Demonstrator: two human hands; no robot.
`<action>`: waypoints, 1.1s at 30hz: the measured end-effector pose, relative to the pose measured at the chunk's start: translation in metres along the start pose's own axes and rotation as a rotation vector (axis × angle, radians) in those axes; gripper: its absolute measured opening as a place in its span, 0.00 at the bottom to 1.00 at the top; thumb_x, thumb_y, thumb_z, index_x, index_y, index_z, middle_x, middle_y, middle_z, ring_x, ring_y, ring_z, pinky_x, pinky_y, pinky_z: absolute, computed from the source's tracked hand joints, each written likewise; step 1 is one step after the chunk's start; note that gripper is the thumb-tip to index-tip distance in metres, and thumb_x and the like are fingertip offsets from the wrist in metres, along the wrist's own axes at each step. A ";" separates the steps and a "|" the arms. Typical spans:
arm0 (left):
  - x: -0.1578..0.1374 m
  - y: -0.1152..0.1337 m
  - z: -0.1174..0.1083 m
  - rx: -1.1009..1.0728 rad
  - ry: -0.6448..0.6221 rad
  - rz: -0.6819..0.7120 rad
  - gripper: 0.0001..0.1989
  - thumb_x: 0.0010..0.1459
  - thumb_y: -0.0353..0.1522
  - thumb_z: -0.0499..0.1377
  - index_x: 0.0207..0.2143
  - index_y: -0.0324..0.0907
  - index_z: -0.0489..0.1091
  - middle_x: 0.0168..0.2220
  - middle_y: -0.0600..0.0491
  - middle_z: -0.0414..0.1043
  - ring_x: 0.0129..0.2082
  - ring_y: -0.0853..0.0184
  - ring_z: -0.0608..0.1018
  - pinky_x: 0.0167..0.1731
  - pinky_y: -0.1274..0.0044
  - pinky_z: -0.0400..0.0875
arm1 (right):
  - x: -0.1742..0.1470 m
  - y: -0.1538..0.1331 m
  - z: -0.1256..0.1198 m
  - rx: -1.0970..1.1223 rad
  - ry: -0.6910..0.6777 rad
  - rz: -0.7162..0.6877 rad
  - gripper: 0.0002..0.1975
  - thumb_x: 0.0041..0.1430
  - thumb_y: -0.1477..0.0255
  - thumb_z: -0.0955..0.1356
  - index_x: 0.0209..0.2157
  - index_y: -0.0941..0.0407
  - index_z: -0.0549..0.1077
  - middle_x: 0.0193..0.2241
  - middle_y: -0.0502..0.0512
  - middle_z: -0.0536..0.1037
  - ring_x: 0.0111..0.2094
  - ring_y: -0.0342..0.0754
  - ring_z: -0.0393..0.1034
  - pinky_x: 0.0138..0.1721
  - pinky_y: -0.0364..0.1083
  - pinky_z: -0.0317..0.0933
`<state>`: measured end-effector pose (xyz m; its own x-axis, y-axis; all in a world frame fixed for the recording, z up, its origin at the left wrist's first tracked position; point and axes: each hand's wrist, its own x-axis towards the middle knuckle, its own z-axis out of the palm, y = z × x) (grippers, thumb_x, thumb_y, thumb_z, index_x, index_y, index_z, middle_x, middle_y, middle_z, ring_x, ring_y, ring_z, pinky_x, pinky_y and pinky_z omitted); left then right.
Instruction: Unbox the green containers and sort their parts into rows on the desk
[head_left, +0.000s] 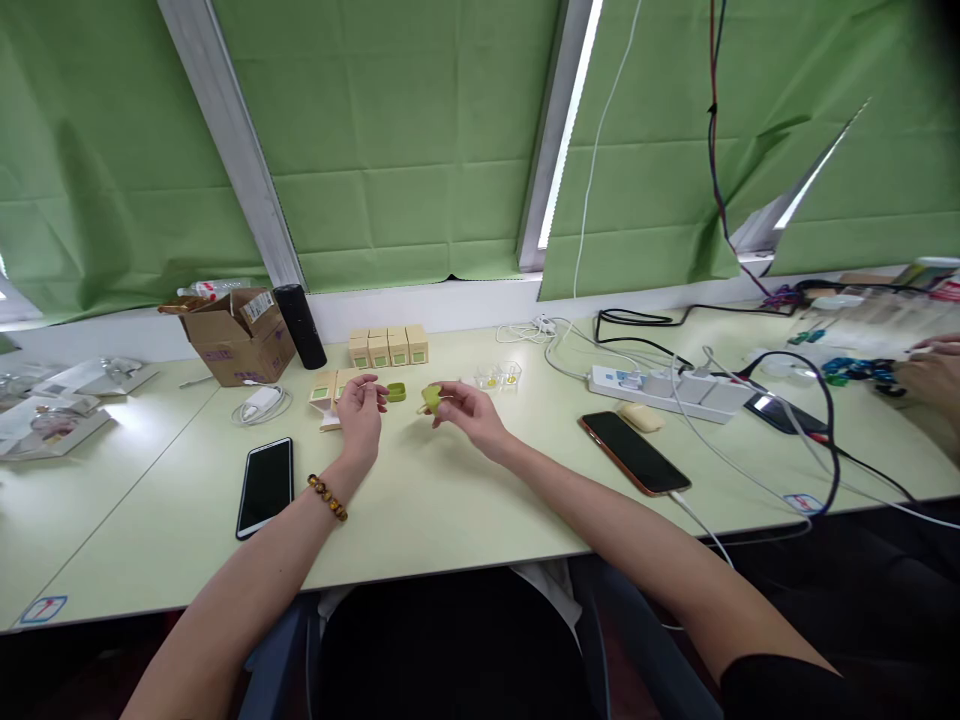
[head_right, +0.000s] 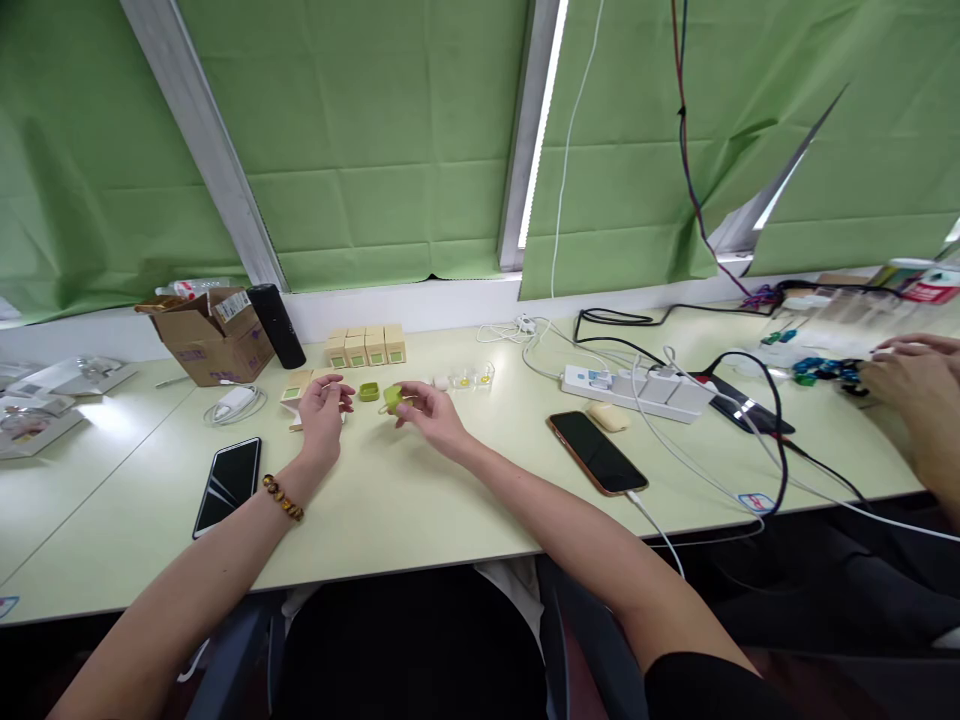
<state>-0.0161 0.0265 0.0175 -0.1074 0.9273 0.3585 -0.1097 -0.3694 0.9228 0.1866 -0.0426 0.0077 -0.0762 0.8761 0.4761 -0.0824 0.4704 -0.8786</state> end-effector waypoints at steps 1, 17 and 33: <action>-0.004 0.002 0.002 -0.005 -0.030 0.025 0.13 0.65 0.42 0.60 0.44 0.43 0.70 0.33 0.52 0.77 0.28 0.70 0.76 0.30 0.77 0.72 | 0.001 -0.004 -0.002 0.152 -0.001 0.040 0.20 0.63 0.58 0.74 0.52 0.53 0.77 0.46 0.60 0.82 0.43 0.54 0.79 0.43 0.55 0.76; -0.034 0.014 0.013 0.058 -0.408 0.124 0.16 0.65 0.46 0.63 0.41 0.42 0.74 0.33 0.49 0.78 0.33 0.65 0.81 0.34 0.72 0.78 | 0.001 -0.017 -0.007 0.424 0.040 0.123 0.18 0.57 0.60 0.78 0.46 0.53 0.80 0.41 0.56 0.84 0.41 0.52 0.80 0.47 0.52 0.74; -0.039 0.028 0.015 -0.114 -0.428 0.116 0.20 0.61 0.48 0.67 0.42 0.41 0.74 0.35 0.47 0.78 0.36 0.64 0.80 0.34 0.72 0.77 | -0.003 -0.020 -0.001 0.435 0.053 0.097 0.24 0.60 0.59 0.74 0.56 0.49 0.71 0.46 0.57 0.82 0.48 0.57 0.79 0.59 0.64 0.69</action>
<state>0.0001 -0.0186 0.0312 0.2897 0.8121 0.5065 -0.2318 -0.4539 0.8604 0.1892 -0.0550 0.0241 -0.0540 0.9234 0.3800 -0.4888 0.3074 -0.8164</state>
